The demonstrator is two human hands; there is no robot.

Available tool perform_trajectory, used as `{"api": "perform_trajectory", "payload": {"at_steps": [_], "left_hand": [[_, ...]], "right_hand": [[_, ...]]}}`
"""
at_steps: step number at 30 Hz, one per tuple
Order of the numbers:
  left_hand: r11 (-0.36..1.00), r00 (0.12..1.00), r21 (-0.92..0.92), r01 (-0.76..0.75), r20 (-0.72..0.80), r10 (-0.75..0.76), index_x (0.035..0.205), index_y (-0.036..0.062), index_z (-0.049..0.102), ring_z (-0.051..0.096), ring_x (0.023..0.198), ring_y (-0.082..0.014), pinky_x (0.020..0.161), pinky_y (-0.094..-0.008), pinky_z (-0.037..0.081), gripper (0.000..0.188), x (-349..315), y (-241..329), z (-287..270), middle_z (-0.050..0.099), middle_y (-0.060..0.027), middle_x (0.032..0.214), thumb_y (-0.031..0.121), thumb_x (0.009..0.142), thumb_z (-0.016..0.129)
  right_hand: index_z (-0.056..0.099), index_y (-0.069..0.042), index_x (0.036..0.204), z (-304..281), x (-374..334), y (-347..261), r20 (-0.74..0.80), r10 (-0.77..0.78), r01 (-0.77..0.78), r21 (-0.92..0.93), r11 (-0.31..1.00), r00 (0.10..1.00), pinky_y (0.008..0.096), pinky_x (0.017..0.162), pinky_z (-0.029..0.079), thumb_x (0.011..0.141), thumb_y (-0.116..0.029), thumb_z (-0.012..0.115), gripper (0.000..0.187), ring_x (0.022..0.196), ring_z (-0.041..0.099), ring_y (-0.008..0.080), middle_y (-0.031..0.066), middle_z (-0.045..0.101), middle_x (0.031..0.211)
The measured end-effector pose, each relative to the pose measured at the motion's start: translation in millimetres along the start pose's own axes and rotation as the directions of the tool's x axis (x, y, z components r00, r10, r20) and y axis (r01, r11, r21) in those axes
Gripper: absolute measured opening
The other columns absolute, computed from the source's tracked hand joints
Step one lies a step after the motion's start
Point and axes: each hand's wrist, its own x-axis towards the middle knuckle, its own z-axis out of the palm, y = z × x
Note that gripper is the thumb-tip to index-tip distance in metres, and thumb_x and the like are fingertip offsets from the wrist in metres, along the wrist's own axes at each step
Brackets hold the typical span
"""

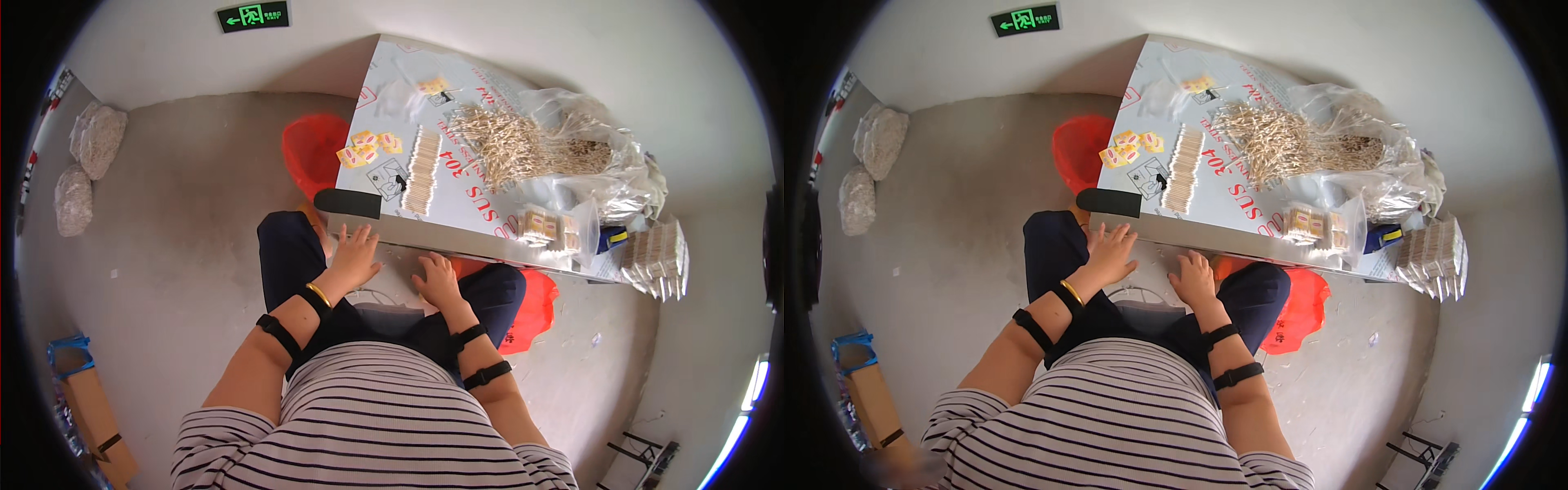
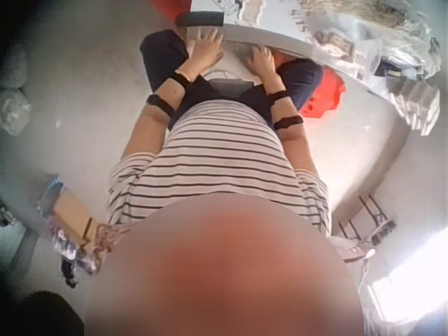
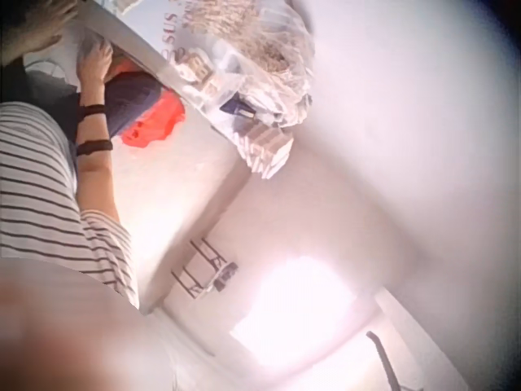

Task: The person is manually counting and packing cotton swabs into small plastic bags at a workstation.

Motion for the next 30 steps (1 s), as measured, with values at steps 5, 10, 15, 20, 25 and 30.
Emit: {"api": "perform_trajectory", "payload": {"at_steps": [5,10,15,20,25,30], "left_hand": [[0.994,1.000,-0.112,0.013,0.010,-0.012,0.135,0.0037,0.059,0.042,0.147,-0.0335,0.123,-0.0646,0.018,0.064,-21.5,-6.5,-0.9,0.051,-0.0203,0.152,0.045,0.089,0.073],[0.991,0.999,-0.131,0.031,0.016,-0.029,0.134,0.0063,0.060,0.043,0.146,-0.0348,0.122,-0.0670,0.020,0.061,-32.7,-2.2,-0.5,0.052,-0.0191,0.150,0.048,0.091,0.070],[0.995,1.000,-0.099,-0.001,0.008,0.001,0.139,0.0097,0.058,0.036,0.150,-0.0378,0.120,-0.0691,0.021,0.063,-27.6,-15.0,7.9,0.048,-0.0178,0.153,0.052,0.093,0.066],[0.991,0.998,-0.134,-0.010,-0.058,0.002,0.141,0.0098,0.057,0.036,0.150,-0.0389,0.120,-0.0655,0.023,0.062,4.1,-13.4,-11.3,0.047,-0.0169,0.155,0.051,0.096,0.064],[0.974,0.984,-0.213,-0.074,-0.172,0.037,0.139,0.0093,0.056,0.044,0.141,-0.0402,0.116,-0.0610,0.033,0.061,68.1,-19.3,-41.0,0.048,-0.0164,0.153,0.049,0.093,0.067],[0.875,0.969,-0.480,-0.063,-0.239,-0.061,0.131,0.0061,0.063,0.059,0.116,-0.0325,0.098,-0.0436,0.049,0.044,138.3,-27.8,-64.8,0.062,-0.0151,0.131,0.033,0.097,0.068]], "right_hand": [[0.064,-0.010,0.136,-10.2,-26.1,21.0,-0.026,0.008,-0.008,-0.004,1.000,1.000,0.0520,0.115,0.040,0.087,-0.039,0.075,0.058,0.139,0.046,0.0405,0.0194,0.051,0.149],[0.068,-0.008,0.127,-30.7,-14.6,40.5,-0.106,-0.079,0.075,-0.032,0.997,0.991,0.0546,0.113,0.041,0.087,-0.041,0.074,0.052,0.135,0.049,0.0441,0.0221,0.057,0.142],[0.069,-0.006,0.126,-85.1,17.9,29.6,-0.162,-0.163,0.160,-0.030,0.987,0.973,0.0508,0.112,0.042,0.090,-0.039,0.074,0.049,0.131,0.052,0.0420,0.0206,0.061,0.134],[0.069,-0.008,0.127,-161.8,35.8,15.1,-0.286,-0.237,0.264,0.059,0.963,0.928,0.0486,0.112,0.041,0.093,-0.041,0.072,0.047,0.129,0.052,0.0407,0.0184,0.065,0.129],[0.070,-0.007,0.125,-206.3,70.5,-3.9,-0.276,-0.146,0.221,0.262,0.939,0.950,0.0443,0.109,0.042,0.095,-0.035,0.072,0.041,0.126,0.054,0.0373,0.0197,0.065,0.127],[0.072,-0.004,0.119,-222.2,125.5,-14.2,-0.421,-0.176,0.312,0.281,0.907,0.890,0.0444,0.101,0.047,0.096,-0.020,0.069,0.028,0.115,0.061,0.0370,0.0196,0.067,0.120]]}}
